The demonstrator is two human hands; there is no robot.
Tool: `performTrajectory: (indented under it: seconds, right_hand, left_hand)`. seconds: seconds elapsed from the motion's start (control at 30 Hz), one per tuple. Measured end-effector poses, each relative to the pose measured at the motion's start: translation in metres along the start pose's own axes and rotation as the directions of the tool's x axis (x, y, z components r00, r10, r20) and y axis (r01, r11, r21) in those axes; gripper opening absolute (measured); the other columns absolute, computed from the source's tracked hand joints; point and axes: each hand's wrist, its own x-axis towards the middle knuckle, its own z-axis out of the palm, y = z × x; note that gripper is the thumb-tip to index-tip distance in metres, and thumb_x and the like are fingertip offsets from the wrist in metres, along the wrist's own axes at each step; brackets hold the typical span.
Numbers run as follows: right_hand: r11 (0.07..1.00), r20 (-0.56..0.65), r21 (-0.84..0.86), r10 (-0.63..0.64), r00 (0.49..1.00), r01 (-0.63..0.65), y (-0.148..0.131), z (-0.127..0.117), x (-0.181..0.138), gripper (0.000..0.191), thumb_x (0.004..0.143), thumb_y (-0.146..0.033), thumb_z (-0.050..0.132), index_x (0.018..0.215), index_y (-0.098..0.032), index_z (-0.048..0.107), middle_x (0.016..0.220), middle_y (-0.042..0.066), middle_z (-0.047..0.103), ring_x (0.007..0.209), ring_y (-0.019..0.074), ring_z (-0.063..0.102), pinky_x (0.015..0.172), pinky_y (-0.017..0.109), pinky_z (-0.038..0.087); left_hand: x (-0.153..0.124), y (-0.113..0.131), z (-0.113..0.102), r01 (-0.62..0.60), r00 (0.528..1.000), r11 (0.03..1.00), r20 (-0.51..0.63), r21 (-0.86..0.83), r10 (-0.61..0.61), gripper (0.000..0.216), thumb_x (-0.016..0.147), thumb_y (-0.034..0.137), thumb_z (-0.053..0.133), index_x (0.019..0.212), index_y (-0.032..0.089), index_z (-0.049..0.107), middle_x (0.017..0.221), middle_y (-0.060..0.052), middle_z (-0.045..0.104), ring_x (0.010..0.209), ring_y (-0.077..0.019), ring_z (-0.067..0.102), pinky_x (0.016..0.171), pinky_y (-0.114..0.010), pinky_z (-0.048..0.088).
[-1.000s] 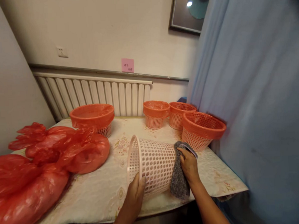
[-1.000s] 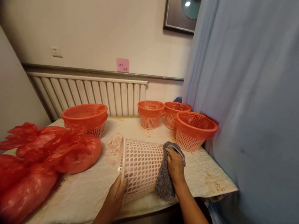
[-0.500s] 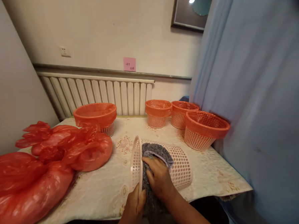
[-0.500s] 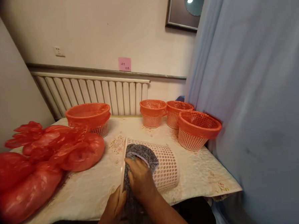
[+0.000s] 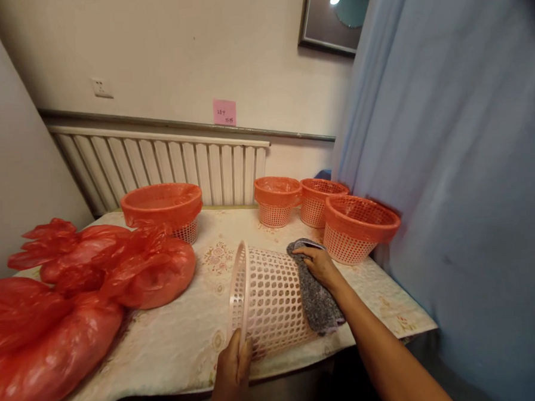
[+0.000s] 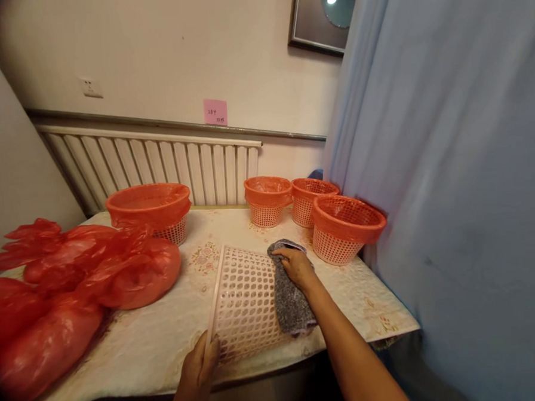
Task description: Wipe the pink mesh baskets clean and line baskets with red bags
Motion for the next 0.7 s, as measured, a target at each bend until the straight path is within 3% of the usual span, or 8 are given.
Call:
performTrajectory:
  seconds: [0.1,0.23,0.37,0.47,0.7]
  right_hand:
    - [0.997,-0.064,0.026,0.075,0.995,-0.073,0.023,-0.023,-0.013,0.040,0.071,-0.013,0.046,0.097,-0.024,0.073,0.105,0.004,0.071,0.104,0.0207,0.063,0.100,0.040,0.042]
    - [0.982,-0.175,0.067,0.186,0.967,-0.177,0.043,-0.038,-0.054,0.036,0.074,-0.021,0.047,0.100,-0.023,0.072,0.108,0.005,0.070,0.107,0.0222,0.062,0.101,0.042,0.042]
    - [0.938,-0.279,0.188,0.336,0.900,-0.292,0.044,-0.024,-0.102,0.038,0.079,-0.034,0.050,0.111,-0.021,0.067,0.119,0.006,0.065,0.116,0.0248,0.056,0.105,0.044,0.038]
    - [0.912,-0.301,0.275,0.383,0.874,-0.305,0.031,-0.006,-0.124,0.041,0.081,-0.037,0.052,0.118,-0.021,0.062,0.127,0.006,0.060,0.124,0.0251,0.050,0.110,0.044,0.033]
    - [0.878,-0.303,0.389,0.409,0.861,-0.280,0.020,0.018,-0.111,0.036,0.082,-0.037,0.052,0.112,-0.023,0.066,0.122,0.005,0.063,0.120,0.0246,0.053,0.107,0.042,0.036]
  left_hand:
    - [0.003,-0.002,0.001,0.021,0.999,1.000,-0.039,0.016,-0.021,0.041,0.088,0.054,0.038,0.071,0.021,0.056,0.063,0.000,0.057,0.063,-0.0179,0.052,0.070,-0.029,0.047]
    - [0.009,-0.003,-0.002,0.024,0.998,0.999,-0.057,0.035,-0.022,0.039,0.088,0.053,0.037,0.075,0.021,0.057,0.065,0.000,0.058,0.066,-0.0187,0.053,0.068,-0.028,0.047]
    - [0.017,-0.002,-0.018,0.051,0.997,0.997,-0.061,0.054,-0.048,0.040,0.086,0.056,0.038,0.074,0.022,0.056,0.061,0.002,0.056,0.062,-0.0181,0.053,0.061,-0.026,0.046]
    - [0.024,-0.002,-0.038,0.085,0.993,0.993,-0.087,0.081,-0.078,0.040,0.083,0.059,0.040,0.078,0.022,0.056,0.061,0.002,0.057,0.062,-0.0183,0.054,0.058,-0.025,0.045]
    - [0.046,0.005,-0.077,0.161,0.987,0.977,-0.039,0.136,-0.157,0.043,0.081,0.063,0.043,0.072,0.022,0.053,0.059,0.004,0.053,0.061,-0.0178,0.054,0.058,-0.025,0.045]
